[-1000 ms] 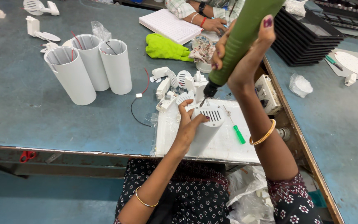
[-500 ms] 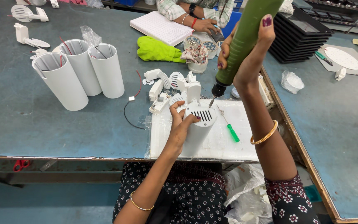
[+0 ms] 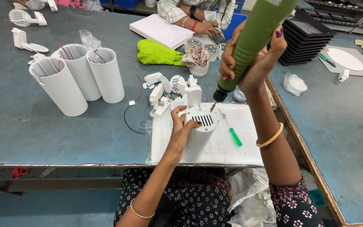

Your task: The person assembles a white cylindrical housing with internal electrical components. They use a screwdriver to fasten a small white box to the cylinder, then attach a circular vented cover and secure it with a power drill. The finished unit is placed on the table.

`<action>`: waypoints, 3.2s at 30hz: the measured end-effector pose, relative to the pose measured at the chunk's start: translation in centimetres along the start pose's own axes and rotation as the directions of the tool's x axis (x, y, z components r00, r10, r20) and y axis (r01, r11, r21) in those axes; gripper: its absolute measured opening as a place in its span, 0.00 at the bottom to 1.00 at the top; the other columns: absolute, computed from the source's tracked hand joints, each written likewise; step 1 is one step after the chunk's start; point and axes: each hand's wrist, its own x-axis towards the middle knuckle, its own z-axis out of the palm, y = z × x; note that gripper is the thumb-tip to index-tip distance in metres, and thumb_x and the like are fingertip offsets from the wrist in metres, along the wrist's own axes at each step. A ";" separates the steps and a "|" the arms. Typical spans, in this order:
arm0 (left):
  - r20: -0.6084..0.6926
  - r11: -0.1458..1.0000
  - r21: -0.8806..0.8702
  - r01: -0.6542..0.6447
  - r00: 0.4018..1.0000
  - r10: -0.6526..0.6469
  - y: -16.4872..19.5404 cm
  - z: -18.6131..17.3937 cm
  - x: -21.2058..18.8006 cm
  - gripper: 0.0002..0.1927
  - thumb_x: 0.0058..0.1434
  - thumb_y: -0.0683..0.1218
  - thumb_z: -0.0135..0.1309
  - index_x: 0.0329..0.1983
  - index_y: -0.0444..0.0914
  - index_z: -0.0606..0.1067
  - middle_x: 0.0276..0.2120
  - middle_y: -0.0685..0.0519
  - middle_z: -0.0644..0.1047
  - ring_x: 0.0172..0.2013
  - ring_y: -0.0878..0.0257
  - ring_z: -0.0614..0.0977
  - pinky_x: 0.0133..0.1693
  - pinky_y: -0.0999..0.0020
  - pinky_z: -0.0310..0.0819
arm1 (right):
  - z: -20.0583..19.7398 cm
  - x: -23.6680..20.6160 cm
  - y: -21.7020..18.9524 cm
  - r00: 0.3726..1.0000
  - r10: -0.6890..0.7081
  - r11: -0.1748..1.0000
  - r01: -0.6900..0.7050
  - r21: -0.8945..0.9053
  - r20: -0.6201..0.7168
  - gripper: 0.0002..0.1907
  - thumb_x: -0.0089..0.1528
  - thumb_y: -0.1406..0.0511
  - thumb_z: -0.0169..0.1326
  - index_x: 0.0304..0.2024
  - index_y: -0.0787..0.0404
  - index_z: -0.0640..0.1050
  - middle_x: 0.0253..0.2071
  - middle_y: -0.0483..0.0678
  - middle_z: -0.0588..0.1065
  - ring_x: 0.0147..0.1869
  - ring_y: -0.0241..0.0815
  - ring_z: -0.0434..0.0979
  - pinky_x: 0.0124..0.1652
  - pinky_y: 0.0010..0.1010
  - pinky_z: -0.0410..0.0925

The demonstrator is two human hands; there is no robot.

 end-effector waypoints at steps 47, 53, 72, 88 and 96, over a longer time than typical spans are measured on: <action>-0.029 0.997 -0.065 -0.051 0.998 0.049 -0.7 1.0 -0.1 0.32 0.53 0.44 0.52 0.59 0.41 0.53 0.46 0.46 0.75 0.43 0.60 0.80 0.41 0.65 0.80 | 2.5 -3.0 -2.7 0.995 -0.076 0.993 0.081 -0.083 0.060 0.49 0.58 0.24 0.32 0.40 0.63 0.61 0.19 0.49 0.59 0.12 0.40 0.60 0.16 0.33 0.60; -0.030 0.995 -0.067 -0.074 0.997 0.072 -1.1 0.9 0.4 0.32 0.54 0.43 0.53 0.60 0.40 0.53 0.46 0.45 0.75 0.43 0.62 0.79 0.44 0.68 0.75 | 1.2 -2.6 -1.8 0.989 -0.008 0.981 -0.021 0.193 0.148 0.47 0.60 0.25 0.30 0.37 0.63 0.61 0.15 0.48 0.60 0.10 0.37 0.59 0.16 0.28 0.58; -0.021 0.995 -0.049 -0.084 0.996 0.083 -1.7 1.3 0.6 0.32 0.54 0.44 0.53 0.59 0.40 0.53 0.47 0.44 0.75 0.44 0.60 0.78 0.45 0.67 0.76 | 2.2 -3.7 -2.7 0.998 0.019 1.000 -0.018 -0.016 0.065 0.49 0.59 0.24 0.30 0.36 0.65 0.60 0.16 0.49 0.58 0.13 0.40 0.59 0.17 0.32 0.59; 0.042 0.992 0.019 -0.126 0.991 0.125 -0.3 0.7 -0.3 0.32 0.56 0.43 0.49 0.68 0.45 0.69 0.53 0.51 0.76 0.49 0.64 0.78 0.55 0.66 0.70 | 4.4 1.0 2.2 0.998 0.001 0.999 0.003 0.054 -0.066 0.45 0.62 0.29 0.32 0.40 0.65 0.68 0.20 0.51 0.64 0.17 0.42 0.64 0.18 0.34 0.62; 0.031 0.997 0.051 -0.050 0.998 0.048 0.8 0.3 -0.2 0.32 0.55 0.44 0.49 0.67 0.48 0.69 0.49 0.52 0.78 0.46 0.64 0.80 0.51 0.67 0.74 | 3.7 1.9 3.7 0.996 0.009 0.996 -0.017 0.092 0.089 0.46 0.63 0.28 0.29 0.39 0.65 0.64 0.18 0.50 0.62 0.16 0.40 0.62 0.19 0.32 0.60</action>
